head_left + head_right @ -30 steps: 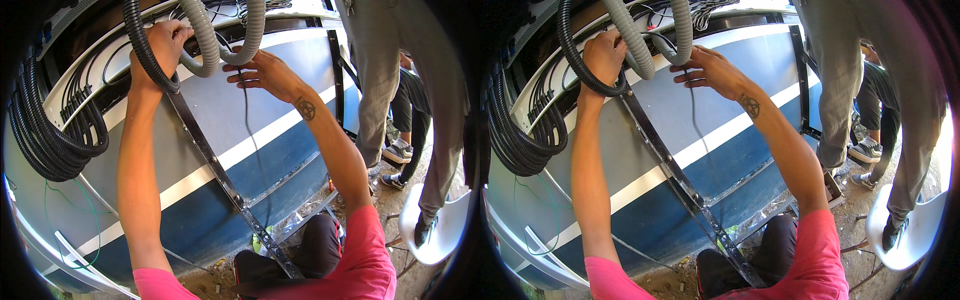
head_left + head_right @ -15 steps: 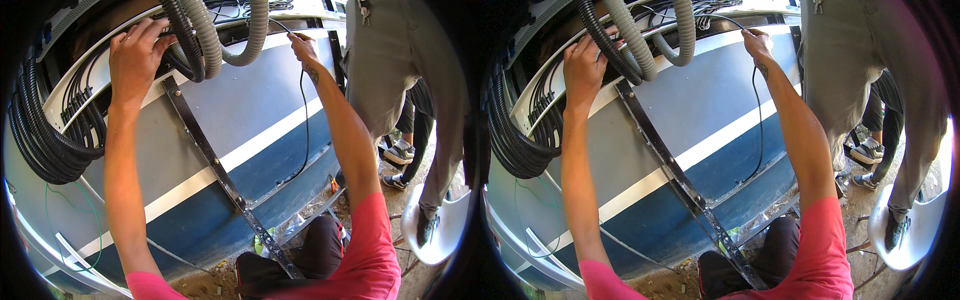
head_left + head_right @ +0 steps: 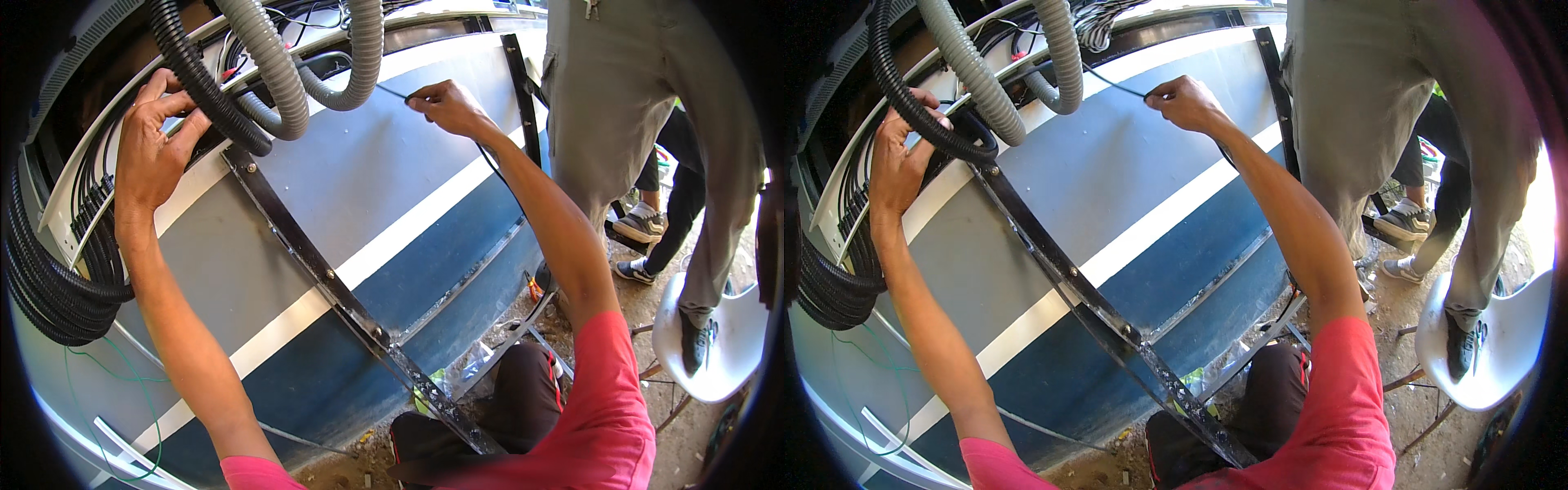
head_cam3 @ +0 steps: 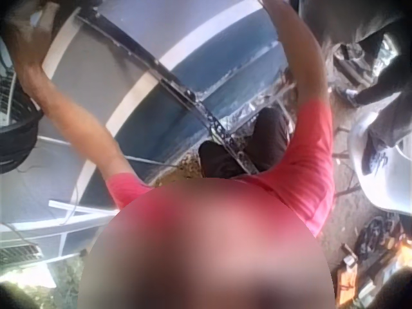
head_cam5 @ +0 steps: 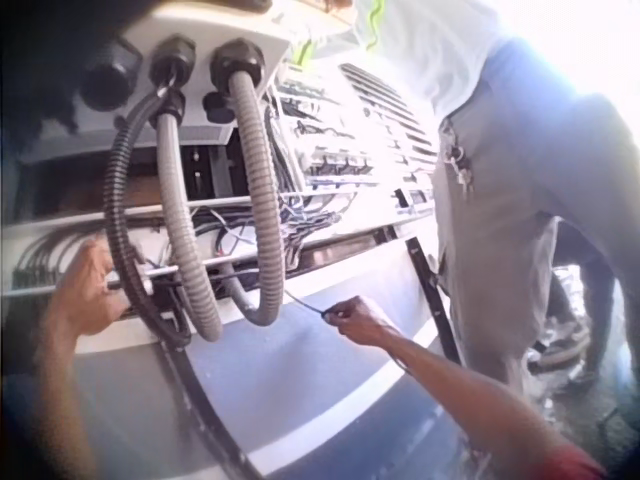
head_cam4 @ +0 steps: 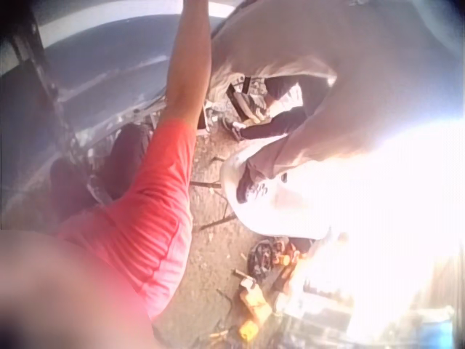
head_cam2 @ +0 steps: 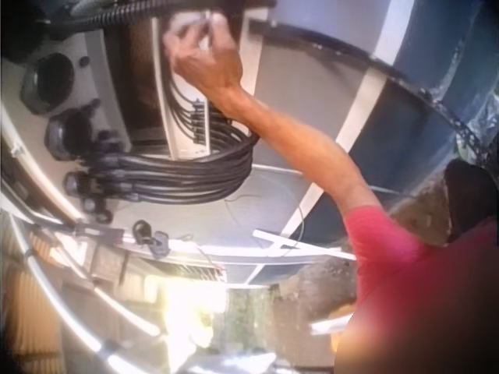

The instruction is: The person routes and secures black corrugated conduit and wires into an open electrical enclosure, then installs a black rubber grommet into a panel opening. A coworker works nearby on the same unit.

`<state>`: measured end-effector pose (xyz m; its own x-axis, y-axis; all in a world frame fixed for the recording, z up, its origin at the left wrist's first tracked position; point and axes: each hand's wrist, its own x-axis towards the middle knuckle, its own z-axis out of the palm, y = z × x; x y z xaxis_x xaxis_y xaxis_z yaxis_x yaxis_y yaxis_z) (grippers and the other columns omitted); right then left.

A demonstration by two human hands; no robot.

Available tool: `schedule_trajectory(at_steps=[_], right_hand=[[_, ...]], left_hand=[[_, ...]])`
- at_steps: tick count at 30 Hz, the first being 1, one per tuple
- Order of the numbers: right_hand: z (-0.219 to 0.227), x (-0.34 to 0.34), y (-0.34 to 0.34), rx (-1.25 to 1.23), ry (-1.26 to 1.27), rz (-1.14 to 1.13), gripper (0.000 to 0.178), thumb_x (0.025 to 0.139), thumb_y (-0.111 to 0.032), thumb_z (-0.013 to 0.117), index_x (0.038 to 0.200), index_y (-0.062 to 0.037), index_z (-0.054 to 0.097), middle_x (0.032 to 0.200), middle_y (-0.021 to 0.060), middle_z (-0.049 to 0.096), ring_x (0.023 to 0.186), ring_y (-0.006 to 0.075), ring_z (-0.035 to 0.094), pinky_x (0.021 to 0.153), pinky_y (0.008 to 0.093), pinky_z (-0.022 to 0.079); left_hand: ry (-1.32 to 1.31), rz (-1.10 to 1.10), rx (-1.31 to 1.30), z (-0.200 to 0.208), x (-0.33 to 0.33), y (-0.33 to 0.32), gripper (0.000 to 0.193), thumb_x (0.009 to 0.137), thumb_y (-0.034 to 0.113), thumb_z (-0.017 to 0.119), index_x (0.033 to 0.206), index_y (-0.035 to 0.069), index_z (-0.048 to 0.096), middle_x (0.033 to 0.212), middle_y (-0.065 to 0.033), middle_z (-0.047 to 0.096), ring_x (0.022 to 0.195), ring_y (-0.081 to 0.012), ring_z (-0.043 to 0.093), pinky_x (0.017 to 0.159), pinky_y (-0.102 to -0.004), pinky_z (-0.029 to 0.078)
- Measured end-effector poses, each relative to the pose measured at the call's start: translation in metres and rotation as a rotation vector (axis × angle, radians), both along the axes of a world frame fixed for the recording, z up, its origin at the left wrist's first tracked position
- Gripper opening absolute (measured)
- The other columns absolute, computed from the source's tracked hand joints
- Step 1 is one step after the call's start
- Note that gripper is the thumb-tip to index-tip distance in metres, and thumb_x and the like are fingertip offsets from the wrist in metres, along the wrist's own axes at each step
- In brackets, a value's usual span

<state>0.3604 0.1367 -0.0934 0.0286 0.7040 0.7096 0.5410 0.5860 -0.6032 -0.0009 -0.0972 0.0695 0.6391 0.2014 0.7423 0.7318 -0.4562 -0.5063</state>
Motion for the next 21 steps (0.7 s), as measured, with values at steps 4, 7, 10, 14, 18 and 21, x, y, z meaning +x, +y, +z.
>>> schedule_trajectory(at_steps=[4, 7, 10, 14, 18, 21], right_hand=[[0.025, 0.020, 0.023, 0.266, 0.339, 0.034, 0.036, 0.100, -0.036, 0.075, 0.114, -0.0037, 0.081, 0.081, 0.0039, 0.072, 0.071, 0.0114, 0.058, 0.067, 0.0323, 0.051], [0.047, 0.056, 0.031, 0.485, 0.444, -0.080, 0.036, 0.100, -0.037, 0.076, 0.119, -0.0070, 0.080, 0.090, 0.0061, 0.073, 0.078, 0.0152, 0.062, 0.074, 0.0329, 0.055], [0.090, 0.088, 0.045, 0.556, 0.440, -0.176, 0.041, 0.092, -0.039, 0.073, 0.117, -0.0074, 0.078, 0.108, 0.0197, 0.079, 0.102, 0.0393, 0.074, 0.095, 0.0514, 0.057], [0.134, 0.100, 0.067, 0.430, 0.361, -0.534, 0.034, 0.090, -0.026, 0.071, 0.116, -0.0038, 0.076, 0.106, 0.0222, 0.077, 0.101, 0.0399, 0.072, 0.095, 0.0535, 0.056], [0.153, 0.109, 0.076, 0.408, 0.323, -0.602, 0.037, 0.091, -0.029, 0.068, 0.118, -0.0039, 0.075, 0.109, 0.0222, 0.076, 0.102, 0.0394, 0.072, 0.094, 0.0534, 0.056], [0.154, 0.118, 0.078, 0.407, 0.304, -0.617, 0.040, 0.092, -0.031, 0.066, 0.120, -0.0040, 0.073, 0.111, 0.0221, 0.075, 0.103, 0.0391, 0.071, 0.094, 0.0533, 0.056]], left_hand=[[-0.195, 0.135, 0.112, 0.007, 0.001, 0.010, 0.032, 0.100, 0.027, 0.070, 0.100, -0.004, 0.077, 0.105, -0.0175, 0.069, 0.096, -0.0349, 0.068, 0.088, -0.0426, 0.052], [-0.193, 0.135, 0.224, 0.010, 0.007, 0.018, 0.031, 0.100, 0.027, 0.071, 0.105, -0.003, 0.077, 0.101, -0.0199, 0.072, 0.094, -0.0371, 0.070, 0.086, -0.0438, 0.053], [-0.250, 0.077, 0.289, 0.010, 0.020, 0.036, 0.026, 0.098, 0.023, 0.073, 0.107, -0.001, 0.078, 0.101, -0.0203, 0.073, 0.096, -0.0372, 0.071, 0.087, -0.0422, 0.054], [-0.246, -0.053, 0.145, 0.024, 0.037, 0.072, 0.026, 0.100, 0.022, 0.073, 0.120, 0.008, 0.080, 0.113, -0.0139, 0.077, 0.106, -0.0293, 0.074, 0.095, -0.0393, 0.055], [0.029, -0.284, 0.274, 0.032, 0.038, 0.107, 0.033, 0.105, 0.028, 0.070, 0.135, 0.017, 0.076, 0.127, -0.0117, 0.074, 0.114, -0.0250, 0.070, 0.104, -0.0405, 0.053], [0.104, -0.273, 0.260, 0.029, 0.029, 0.120, 0.042, 0.103, 0.010, 0.063, 0.143, 0.020, 0.070, 0.139, -0.0139, 0.063, 0.123, -0.0297, 0.066, 0.110, -0.0443, 0.052]])
